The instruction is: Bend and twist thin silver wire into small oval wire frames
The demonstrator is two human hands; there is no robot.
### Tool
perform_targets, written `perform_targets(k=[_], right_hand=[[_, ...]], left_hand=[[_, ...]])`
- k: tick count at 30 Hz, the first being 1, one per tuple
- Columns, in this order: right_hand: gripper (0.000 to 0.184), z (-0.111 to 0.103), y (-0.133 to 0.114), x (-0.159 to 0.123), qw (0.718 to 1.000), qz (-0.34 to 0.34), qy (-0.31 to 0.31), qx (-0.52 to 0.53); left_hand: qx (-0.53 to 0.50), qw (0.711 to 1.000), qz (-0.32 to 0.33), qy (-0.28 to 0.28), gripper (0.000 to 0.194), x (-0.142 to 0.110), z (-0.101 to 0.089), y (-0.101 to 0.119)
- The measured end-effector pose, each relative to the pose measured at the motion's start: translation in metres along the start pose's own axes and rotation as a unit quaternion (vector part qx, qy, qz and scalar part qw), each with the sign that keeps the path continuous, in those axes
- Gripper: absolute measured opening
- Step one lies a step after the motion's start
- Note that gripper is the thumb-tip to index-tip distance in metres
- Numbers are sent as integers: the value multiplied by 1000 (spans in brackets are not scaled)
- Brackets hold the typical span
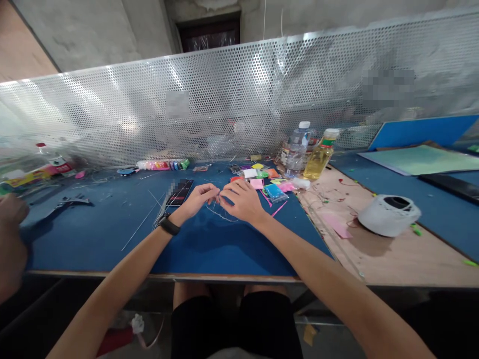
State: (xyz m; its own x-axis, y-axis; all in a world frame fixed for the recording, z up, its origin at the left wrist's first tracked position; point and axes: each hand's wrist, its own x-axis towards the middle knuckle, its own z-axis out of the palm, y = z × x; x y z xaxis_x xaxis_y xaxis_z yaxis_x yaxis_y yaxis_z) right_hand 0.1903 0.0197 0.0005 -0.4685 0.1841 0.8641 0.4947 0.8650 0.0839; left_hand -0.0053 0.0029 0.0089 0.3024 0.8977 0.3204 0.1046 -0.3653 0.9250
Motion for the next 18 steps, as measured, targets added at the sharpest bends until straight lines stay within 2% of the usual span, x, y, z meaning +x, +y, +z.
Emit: perform_targets(k=[5, 10, 18], right_hand=[[9, 1, -6, 1, 998, -13, 31, -62], [12, -1, 0, 1, 994, 6, 52, -99], [7, -2, 1, 2, 999, 20, 19, -43]], left_hand=[[-22, 1000, 3, 9, 36, 1, 0, -2], [59, 995, 49, 56, 35, 0, -2, 3], [69, 995, 63, 46, 28, -1, 2, 3]])
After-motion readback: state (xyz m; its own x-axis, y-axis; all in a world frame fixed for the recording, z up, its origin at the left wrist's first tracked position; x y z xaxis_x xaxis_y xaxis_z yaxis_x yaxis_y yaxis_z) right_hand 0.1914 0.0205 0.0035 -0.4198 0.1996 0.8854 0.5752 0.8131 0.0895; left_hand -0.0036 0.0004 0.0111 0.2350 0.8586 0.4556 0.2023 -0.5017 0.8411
